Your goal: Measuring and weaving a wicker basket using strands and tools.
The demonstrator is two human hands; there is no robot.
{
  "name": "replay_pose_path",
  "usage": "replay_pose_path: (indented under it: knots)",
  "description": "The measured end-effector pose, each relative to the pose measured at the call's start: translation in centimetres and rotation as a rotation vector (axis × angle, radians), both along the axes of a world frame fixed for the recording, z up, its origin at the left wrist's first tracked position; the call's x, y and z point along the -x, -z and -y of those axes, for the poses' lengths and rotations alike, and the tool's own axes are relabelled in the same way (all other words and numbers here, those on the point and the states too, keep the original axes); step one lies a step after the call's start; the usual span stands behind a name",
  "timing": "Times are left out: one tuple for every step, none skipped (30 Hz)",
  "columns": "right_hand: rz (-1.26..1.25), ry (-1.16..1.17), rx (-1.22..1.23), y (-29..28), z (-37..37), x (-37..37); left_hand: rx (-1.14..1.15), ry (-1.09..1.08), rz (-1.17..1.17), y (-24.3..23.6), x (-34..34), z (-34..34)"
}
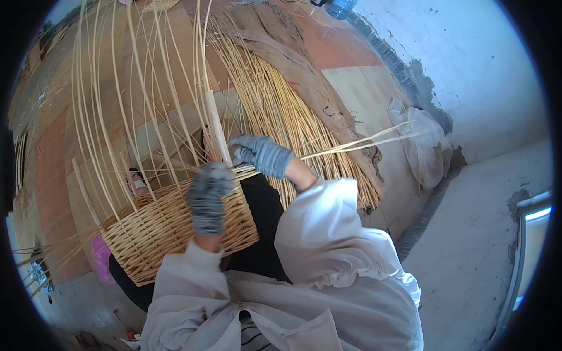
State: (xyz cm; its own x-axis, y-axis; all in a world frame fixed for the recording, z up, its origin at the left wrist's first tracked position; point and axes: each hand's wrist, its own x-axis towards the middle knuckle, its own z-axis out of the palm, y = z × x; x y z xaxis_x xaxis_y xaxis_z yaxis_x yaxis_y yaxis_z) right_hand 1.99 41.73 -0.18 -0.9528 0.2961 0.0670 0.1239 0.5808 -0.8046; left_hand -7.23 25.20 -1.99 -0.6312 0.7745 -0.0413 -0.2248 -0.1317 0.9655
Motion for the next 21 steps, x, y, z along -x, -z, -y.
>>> replay_pose_path:
  knots:
    - [0.047,0.086,0.027,-1.0,1.2,-0.6,-0.018,0.027,0.435,0.3,1.7,0.7]
    - [0.094,0.173,0.054,-2.3,2.3,-1.0,-0.091,0.018,0.475,0.6,2.6,1.6]
    - [0.237,0.075,-0.086,-3.4,3.2,-0.7,-0.159,-0.005,0.504,0.9,4.0,2.9]
    - [0.239,0.089,-0.082,-3.5,3.7,-0.7,-0.137,0.099,0.417,2.4,7.2,3.5]
    - [0.251,-0.022,-0.362,-3.0,4.6,0.1,-0.100,0.179,0.324,3.6,9.9,4.5]
    - [0.291,-0.104,-0.655,-2.6,4.6,-0.2,0.003,0.013,0.165,0.4,8.8,2.7]
    - [0.401,-0.074,-0.696,-3.1,5.0,-0.1,0.104,-0.162,-0.008,-3.5,8.2,0.8]
    - [0.415,-0.059,-0.699,-3.1,5.2,-0.3,0.194,-0.069,-0.112,-4.0,8.6,-2.1]
    - [0.455,0.051,-0.766,-3.1,6.0,0.1,0.291,0.007,-0.226,-4.7,9.4,-4.8]
    - [0.493,0.156,-0.834,-2.8,6.8,0.6,0.308,0.033,-0.167,-4.4,9.6,-8.1]
    - [0.448,0.178,-0.844,-2.9,8.0,1.8,0.508,0.119,-0.449,-2.5,11.9,-10.9]
    - [0.420,0.143,-0.845,-3.1,9.0,3.4,0.625,0.219,-0.245,0.3,14.4,-13.9]
    - [0.504,0.159,-0.778,-3.0,9.1,4.0,0.714,0.359,-0.027,2.5,15.1,-16.5]
    - [0.596,0.192,-0.703,-2.8,8.6,4.0,0.711,0.379,-0.021,2.8,14.4,-16.9]
    - [0.532,0.201,-0.699,-2.8,8.3,3.8,0.630,0.405,-0.179,2.2,13.6,-16.4]
    - [0.533,0.206,-0.703,-2.7,8.0,3.6,0.545,0.417,-0.339,0.9,13.0,-15.4]
    - [0.549,0.237,-0.689,-2.5,8.1,3.7,0.465,0.415,-0.498,-0.4,12.6,-13.7]
    - [0.562,0.272,-0.672,-2.2,8.0,3.8,0.301,0.259,-0.512,-2.6,10.5,-10.6]
    - [0.504,0.267,-0.710,-2.0,8.4,3.8,0.161,0.079,-0.533,-4.6,8.7,-5.6]
    - [0.403,0.287,-0.755,-1.8,8.5,3.4,0.176,0.058,-0.655,-5.8,7.8,-1.1]
    - [0.301,0.307,-0.793,-1.0,8.1,2.6,0.197,0.038,-0.776,-6.3,7.0,3.3]
